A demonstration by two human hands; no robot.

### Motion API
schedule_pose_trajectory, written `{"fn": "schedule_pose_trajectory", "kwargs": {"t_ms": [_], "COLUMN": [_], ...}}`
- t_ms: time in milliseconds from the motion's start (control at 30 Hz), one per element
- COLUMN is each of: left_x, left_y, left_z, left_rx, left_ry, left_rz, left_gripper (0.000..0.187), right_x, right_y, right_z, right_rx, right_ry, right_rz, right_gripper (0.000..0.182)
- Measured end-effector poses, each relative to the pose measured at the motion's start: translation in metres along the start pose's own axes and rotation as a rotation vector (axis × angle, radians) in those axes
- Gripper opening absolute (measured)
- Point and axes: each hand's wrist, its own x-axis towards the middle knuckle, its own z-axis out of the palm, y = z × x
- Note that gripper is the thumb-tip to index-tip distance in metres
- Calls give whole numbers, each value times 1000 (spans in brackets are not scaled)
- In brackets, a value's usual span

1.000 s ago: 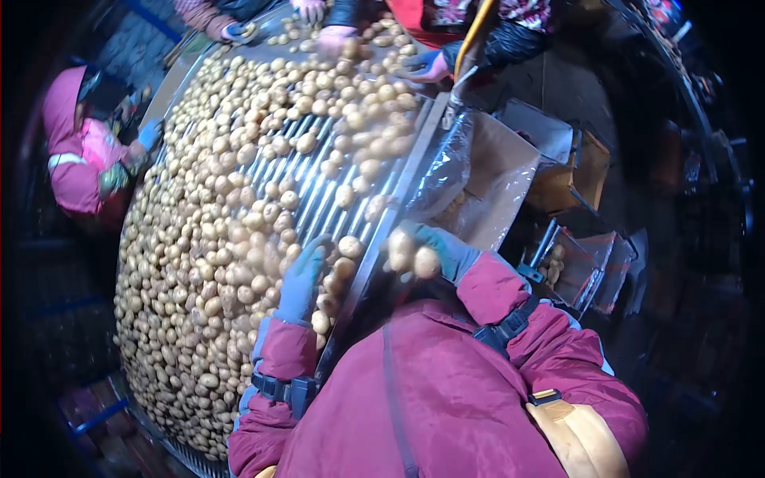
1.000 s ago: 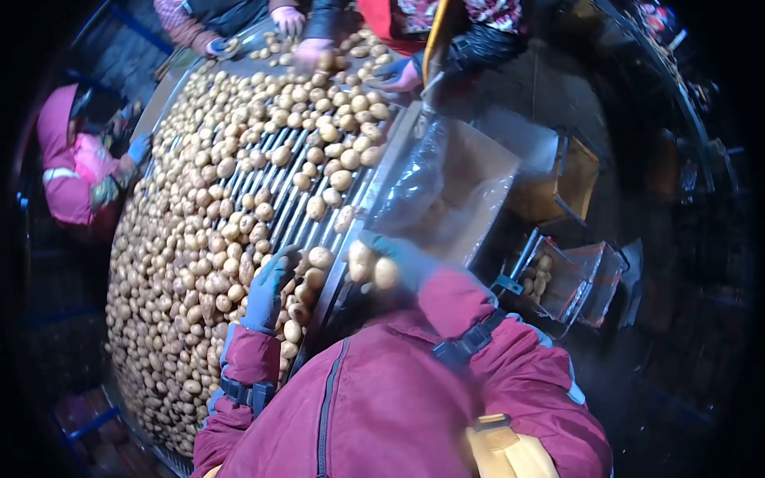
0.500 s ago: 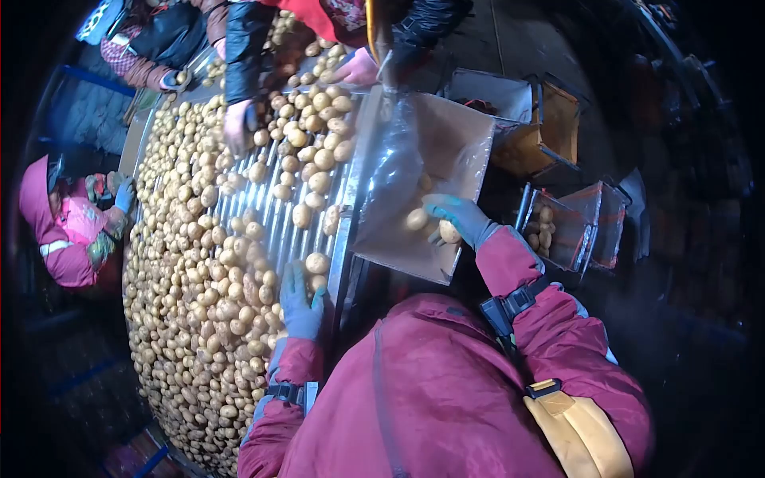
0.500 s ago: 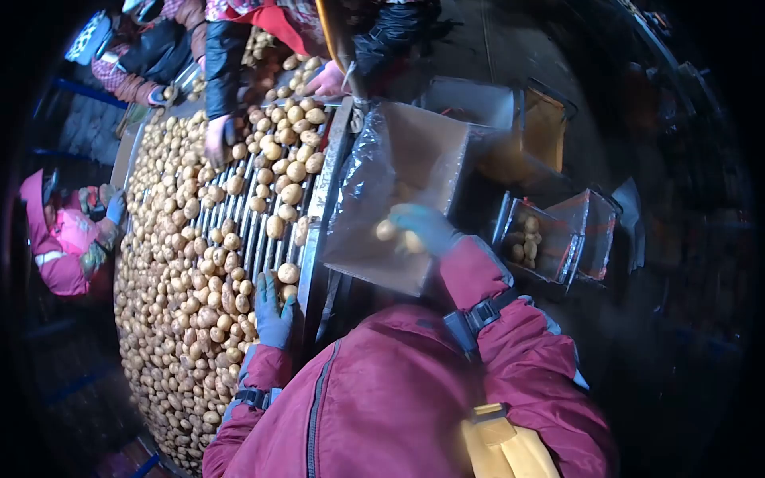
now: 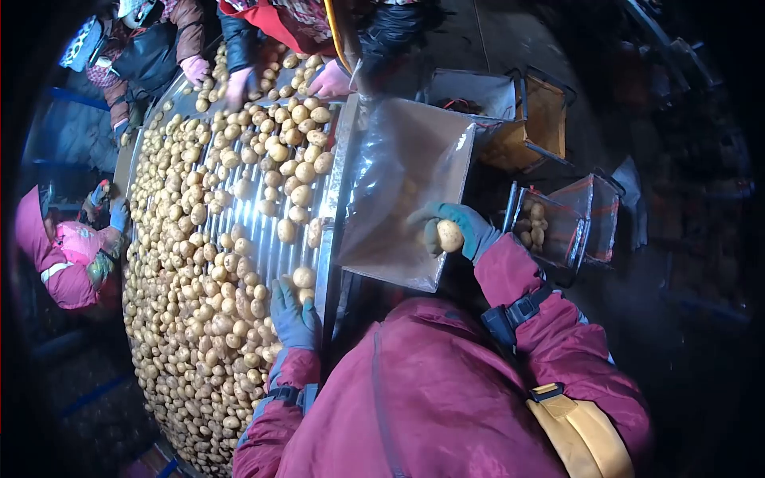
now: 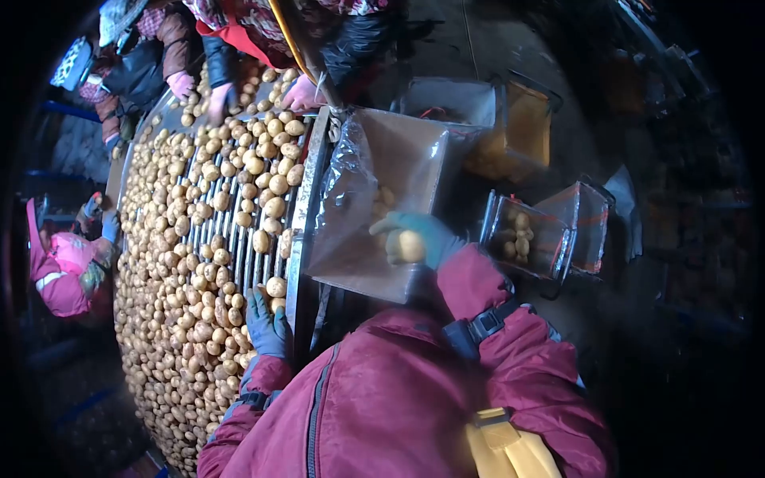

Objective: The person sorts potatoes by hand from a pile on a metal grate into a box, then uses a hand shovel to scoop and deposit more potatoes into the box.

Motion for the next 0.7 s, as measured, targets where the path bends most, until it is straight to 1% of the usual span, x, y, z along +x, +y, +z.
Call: {"fn": "schedule_pose_trajectory", "kwargs": {"t_ms": [33, 67, 133, 200, 267, 333, 367, 400, 467, 500, 533, 600, 633, 667, 700], "left_x": [1, 0, 0, 1, -1, 2, 3, 3, 3, 5, 6, 4, 3, -5, -7], "left_y": [0, -1, 2, 3, -3, 4, 7, 6, 2, 2, 2, 7, 6, -9, -16], "left_z": [1, 0, -1, -2, 1, -7, -13, -17, -15, -17, -20, -30, -35, -17, -25], "left_rx": [0, -18, -22, -49, -74, -26, -58, -54, -134, -180, -230, -228, -269, -297, -393], "left_ry": [10, 13, 23, 46, 72, 79, 65, 53, 74, 63, 53, 142, 126, 132, 168], "left_rz": [1, 9, -9, -29, -24, -34, -54, -31, -28, -50, -74, -78, -103, -98, -167], "left_gripper": [71, 68, 64, 64, 64, 65, 67, 69, 68, 66, 65, 60, 65, 69, 70], "right_x": [-1, 0, 6, 17, 29, 46, 56, 68, 101, 127, 134, 148, 156, 176, 178], "right_y": [-2, -3, -2, 1, 6, 3, 4, 6, 12, 22, 8, -2, -6, 15, 14], "right_z": [5, 10, 15, 22, 38, 56, 69, 86, 125, 135, 162, 198, 214, 210, 217], "right_rx": [29, 56, 47, 64, 121, 40, 21, 13, 3, -70, -20, -169, -235, -280, -247], "right_ry": [55, 106, 122, 145, 186, 46, 11, 22, 35, -37, -135, -141, -140, -196, -267], "right_rz": [43, 88, 90, 181, 224, 337, 337, 276, 145, 29, 87, 81, 76, -69, 26], "right_gripper": [57, 56, 53, 52, 47, 47, 42, 44, 47, 41, 40, 42, 45, 50, 51]}}
